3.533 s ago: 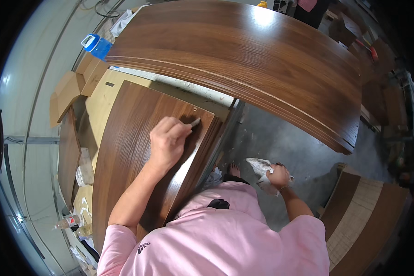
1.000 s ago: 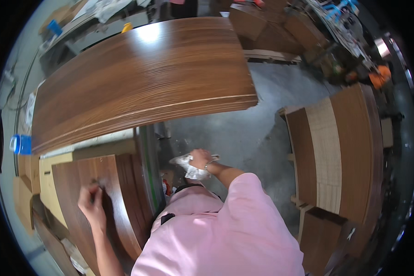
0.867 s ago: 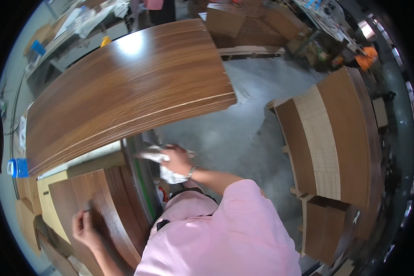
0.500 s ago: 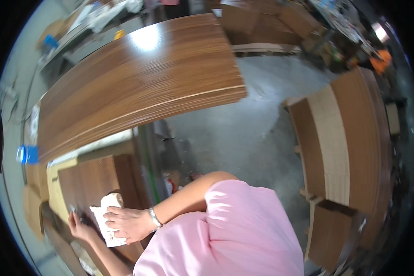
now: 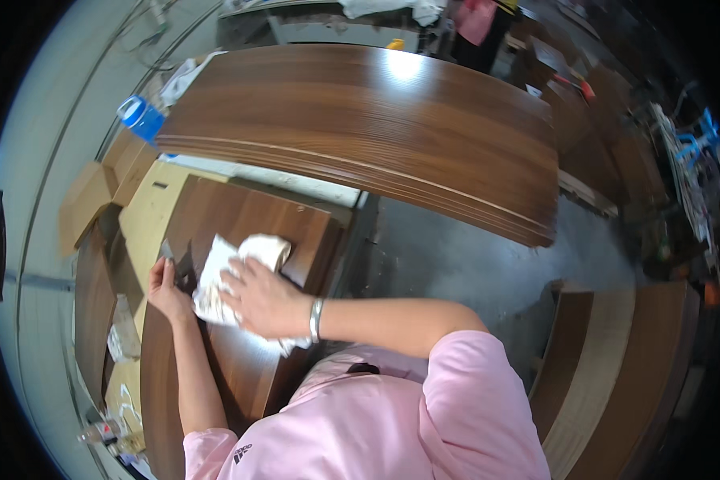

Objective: The person sands the edges of wood panels with a block and wipes the surfaces with a cloth, handling and moving several panels on a work table.

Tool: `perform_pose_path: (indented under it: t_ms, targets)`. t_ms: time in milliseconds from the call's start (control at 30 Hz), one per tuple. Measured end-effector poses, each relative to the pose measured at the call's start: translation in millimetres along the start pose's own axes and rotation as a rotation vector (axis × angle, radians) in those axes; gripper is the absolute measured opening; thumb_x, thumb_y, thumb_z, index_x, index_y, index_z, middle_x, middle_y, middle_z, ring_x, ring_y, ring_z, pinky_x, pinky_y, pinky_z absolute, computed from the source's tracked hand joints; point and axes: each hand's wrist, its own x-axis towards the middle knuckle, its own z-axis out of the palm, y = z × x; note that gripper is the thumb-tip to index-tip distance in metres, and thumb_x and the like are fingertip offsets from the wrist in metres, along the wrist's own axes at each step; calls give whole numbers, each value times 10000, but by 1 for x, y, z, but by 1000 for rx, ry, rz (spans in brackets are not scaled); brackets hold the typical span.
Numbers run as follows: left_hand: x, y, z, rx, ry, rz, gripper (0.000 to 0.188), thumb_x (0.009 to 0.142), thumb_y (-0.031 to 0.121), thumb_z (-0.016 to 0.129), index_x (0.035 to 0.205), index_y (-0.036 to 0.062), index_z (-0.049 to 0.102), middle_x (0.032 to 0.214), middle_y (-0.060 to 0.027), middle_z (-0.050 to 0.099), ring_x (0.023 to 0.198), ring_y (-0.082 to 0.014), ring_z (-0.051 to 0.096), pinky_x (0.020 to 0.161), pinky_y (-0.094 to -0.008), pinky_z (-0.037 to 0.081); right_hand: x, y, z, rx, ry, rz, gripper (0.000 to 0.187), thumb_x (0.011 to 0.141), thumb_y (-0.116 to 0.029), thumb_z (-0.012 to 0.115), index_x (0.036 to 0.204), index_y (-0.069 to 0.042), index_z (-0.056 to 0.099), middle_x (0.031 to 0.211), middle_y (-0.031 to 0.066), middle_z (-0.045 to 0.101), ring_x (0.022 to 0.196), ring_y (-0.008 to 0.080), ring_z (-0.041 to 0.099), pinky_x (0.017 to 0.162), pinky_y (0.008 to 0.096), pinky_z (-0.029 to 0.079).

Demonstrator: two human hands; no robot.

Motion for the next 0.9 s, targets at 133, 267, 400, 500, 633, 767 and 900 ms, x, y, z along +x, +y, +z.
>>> perform_pose_path:
  t_ms: [133,267,400,500,633,767,900]
  targets:
    - [-11,19,27,-3,30,-56,91,895,-17,686,985,-21,702,895,-29,690,809,-86,614,745,-216,486,20,42,-5,67,11,14,576,884,-430,639,1335,-79,579,1424,168,512,1338,324,425,1119,470,317]
    - [-14,25,27,-27,35,-53,85,894,1,695,975,-25,701,884,-32,690,796,-93,619,745,-225,491,54,116,-27,-13,51,393,550,883,-390,643,1313,-53,581,1390,173,535,1298,321,470,1048,471,399]
    - [-14,15,17,-9,115,-51,110,902,-28,661,1010,-35,682,923,-53,682,819,-110,623,757,-245,500,110,102,21,-15,185,99,490,809,-384,668,1172,-57,647,1260,200,593,1209,364,529,1042,487,401]
    - [-16,20,11,-76,110,-77,103,907,-43,644,1007,-35,665,920,-48,670,837,-109,618,766,-240,500,160,87,39,-20,59,41,565,870,-454,603,1308,-98,600,1419,172,531,1377,358,415,1117,513,319]
    - [-19,17,29,-71,148,-64,101,893,-17,679,994,-21,682,897,-35,676,792,-94,605,732,-231,484,219,128,60,-22,110,204,469,831,-415,589,1175,-112,685,1312,132,589,1257,324,500,1016,475,380]
    - [-19,28,37,-174,180,-103,90,887,-8,694,977,-17,686,845,-24,674,756,-84,597,703,-216,473,185,101,33,-65,48,99,507,867,-374,638,1250,-44,591,1360,193,531,1312,373,437,1052,490,355]
    - [-9,23,29,-259,249,-98,74,892,-19,680,966,-10,672,839,-33,673,734,-89,601,664,-215,477,133,64,26,-17,-52,-211,644,893,-433,626,1392,-42,516,1477,202,452,1386,375,397,1130,505,313]
